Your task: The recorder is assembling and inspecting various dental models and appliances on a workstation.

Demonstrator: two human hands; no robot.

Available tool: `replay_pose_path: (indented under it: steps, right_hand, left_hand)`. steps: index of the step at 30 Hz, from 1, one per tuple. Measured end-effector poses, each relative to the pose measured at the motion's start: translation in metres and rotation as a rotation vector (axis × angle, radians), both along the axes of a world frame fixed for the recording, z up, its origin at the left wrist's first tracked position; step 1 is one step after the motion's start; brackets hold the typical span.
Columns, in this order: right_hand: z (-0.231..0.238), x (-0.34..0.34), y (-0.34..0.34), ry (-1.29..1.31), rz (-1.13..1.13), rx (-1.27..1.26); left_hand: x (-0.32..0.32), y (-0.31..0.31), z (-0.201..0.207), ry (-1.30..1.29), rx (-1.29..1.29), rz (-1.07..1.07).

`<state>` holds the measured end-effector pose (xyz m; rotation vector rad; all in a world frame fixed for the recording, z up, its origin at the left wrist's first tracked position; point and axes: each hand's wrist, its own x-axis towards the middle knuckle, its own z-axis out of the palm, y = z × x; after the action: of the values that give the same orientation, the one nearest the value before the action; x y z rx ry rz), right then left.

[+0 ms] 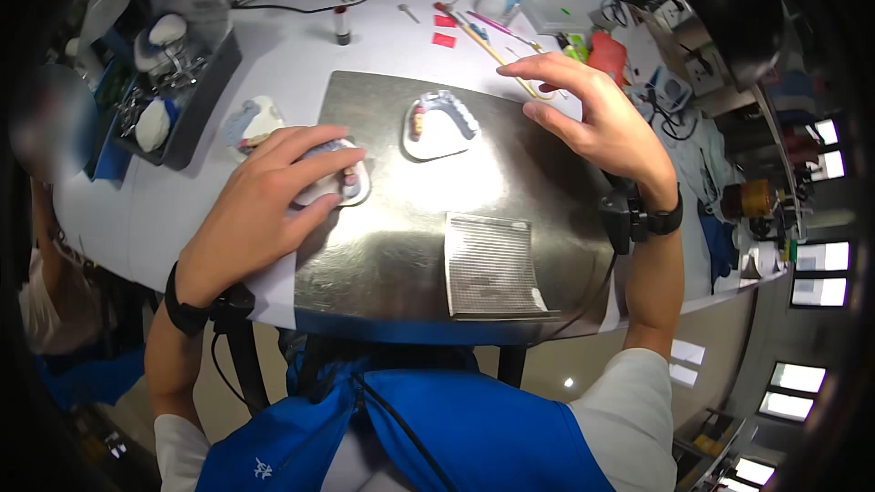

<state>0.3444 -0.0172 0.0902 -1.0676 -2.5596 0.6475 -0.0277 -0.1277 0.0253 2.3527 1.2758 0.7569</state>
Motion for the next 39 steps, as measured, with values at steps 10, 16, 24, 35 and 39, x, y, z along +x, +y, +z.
replay_pose_path:
  steps: [10, 16, 24, 35, 39]
  right_hand:
    - [-0.007, 0.048, -0.034, 0.089, -0.289, -0.11]
    - [-0.026, -0.036, -0.021, 0.054, 0.034, -0.035]
    - [-0.048, -0.041, 0.033, 0.254, -0.157, -0.186]
    - [-0.067, -0.028, 0.077, 0.05, -0.26, 0.295]
    - [-0.084, -0.032, 0.082, 0.023, -0.28, 0.335]
  left_hand:
    - [0.035, 0.053, 0.008, -0.127, -0.24, -0.056]
    - [0.042, 0.064, 0.004, -0.171, -0.294, -0.115]
    - [0.018, 0.076, -0.001, -0.144, -0.176, 0.121]
    - [0.046, 0.06, -0.013, -0.342, -0.254, -0.147]
    - [0.063, 0.052, -0.024, -0.418, -0.312, -0.213]
